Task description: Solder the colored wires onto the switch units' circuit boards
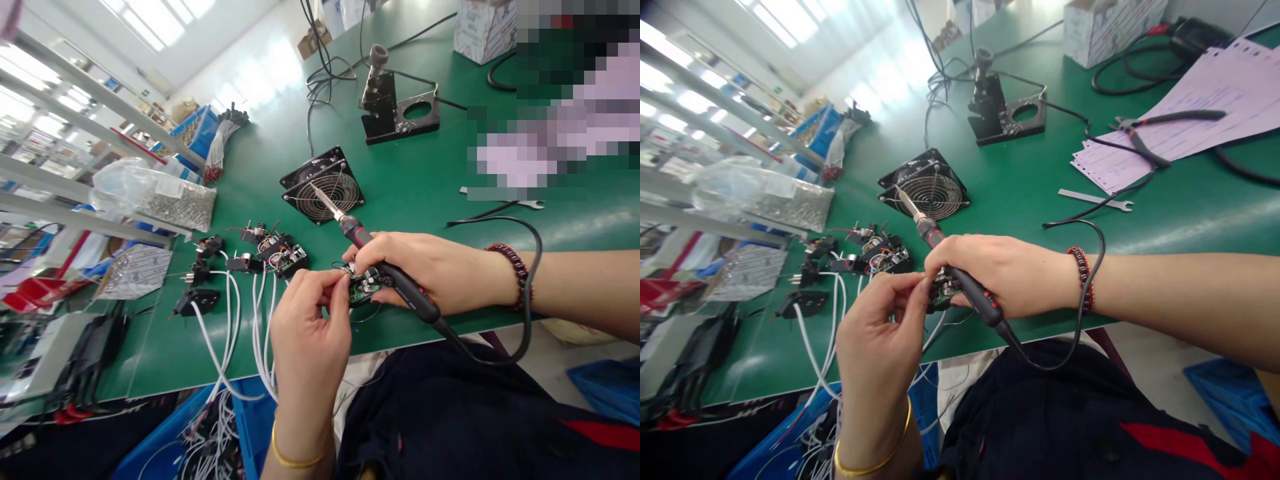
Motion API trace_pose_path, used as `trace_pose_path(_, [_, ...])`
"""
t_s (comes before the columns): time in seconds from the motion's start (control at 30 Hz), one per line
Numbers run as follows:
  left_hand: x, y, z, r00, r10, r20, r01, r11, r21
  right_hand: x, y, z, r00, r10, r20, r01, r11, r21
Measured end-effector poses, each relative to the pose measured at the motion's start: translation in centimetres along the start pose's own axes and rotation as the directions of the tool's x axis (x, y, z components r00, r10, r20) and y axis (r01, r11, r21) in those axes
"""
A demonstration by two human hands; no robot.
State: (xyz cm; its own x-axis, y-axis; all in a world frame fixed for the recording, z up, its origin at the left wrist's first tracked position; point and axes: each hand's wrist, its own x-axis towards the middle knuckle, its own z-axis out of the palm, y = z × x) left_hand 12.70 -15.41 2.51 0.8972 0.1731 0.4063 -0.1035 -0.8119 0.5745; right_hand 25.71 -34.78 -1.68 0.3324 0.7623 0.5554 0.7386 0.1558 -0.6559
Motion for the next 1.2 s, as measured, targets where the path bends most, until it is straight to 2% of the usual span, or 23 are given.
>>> trace_pose_path(0.1, [-0.9, -0.7, -0.6, 0.991, -0.130, -0.034, 0.127, 0.987, -0.096, -0.1, -0.1, 0.0, 1.000, 0.010, -0.010, -0.010, 1.000, 0.002])
trace_pose_path(0.23, [-2.7, -1.9, -1.2, 0.949, -0.273, -0.159, 0.247, 0.955, -0.164, -0.1, -0.4, 0.0, 1.000, 0.005, -0.016, -0.006, 1.000, -0.009])
trace_pose_path(0.3, [-3.2, -2.4, -1.2, 0.939, -0.312, -0.144, 0.277, 0.936, -0.216, 0.0, -0.5, 0.0, 1.000, 0.001, -0.019, -0.001, 1.000, -0.011])
trace_pose_path(0.4, [-3.0, -2.8, -0.9, 0.934, -0.353, -0.062, 0.317, 0.895, -0.313, 0.1, -0.6, 0.1, 1.000, 0.009, -0.020, -0.010, 0.999, -0.033])
trace_pose_path(0.47, [-2.6, -2.8, -0.7, 0.947, -0.319, -0.036, 0.286, 0.890, -0.354, 0.1, -0.6, 0.2, 1.000, 0.014, -0.017, -0.015, 0.998, -0.055])
trace_pose_path(0.57, [-2.4, -2.5, -0.8, 0.979, -0.199, -0.033, 0.174, 0.914, -0.368, 0.0, -0.4, 0.2, 1.000, 0.004, -0.013, -0.005, 0.998, -0.067])
trace_pose_path(0.7, [-3.4, -2.3, -1.4, 0.999, -0.042, -0.008, 0.038, 0.967, -0.253, -0.1, -0.4, 0.2, 1.000, -0.010, -0.015, 0.009, 0.997, -0.078])
trace_pose_path(0.8, [-4.0, -2.0, -1.6, 0.993, 0.114, -0.031, -0.117, 0.989, -0.088, -0.1, -0.5, 0.2, 1.000, -0.014, -0.009, 0.013, 0.997, -0.078])
trace_pose_path(0.93, [-3.3, -1.0, -1.1, 0.948, 0.318, -0.026, -0.311, 0.939, 0.149, 0.0, -0.6, 0.2, 1.000, -0.016, -0.003, 0.016, 0.997, -0.071])
trace_pose_path(1.03, [-2.0, -0.2, -0.6, 0.942, 0.336, 0.001, -0.331, 0.927, 0.175, 0.2, -0.5, 0.1, 0.999, -0.043, -0.005, 0.043, 0.996, -0.080])
trace_pose_path(1.1, [-1.0, 0.1, -0.5, 0.957, 0.288, 0.028, -0.289, 0.951, 0.106, 0.2, -0.5, -0.3, 0.997, -0.068, -0.027, 0.065, 0.994, -0.091])
trace_pose_path(1.2, [0.2, 0.4, -0.3, 0.981, 0.183, 0.062, -0.184, 0.983, 0.005, 0.1, -0.8, -1.2, 0.981, -0.128, -0.144, 0.111, 0.986, -0.122])
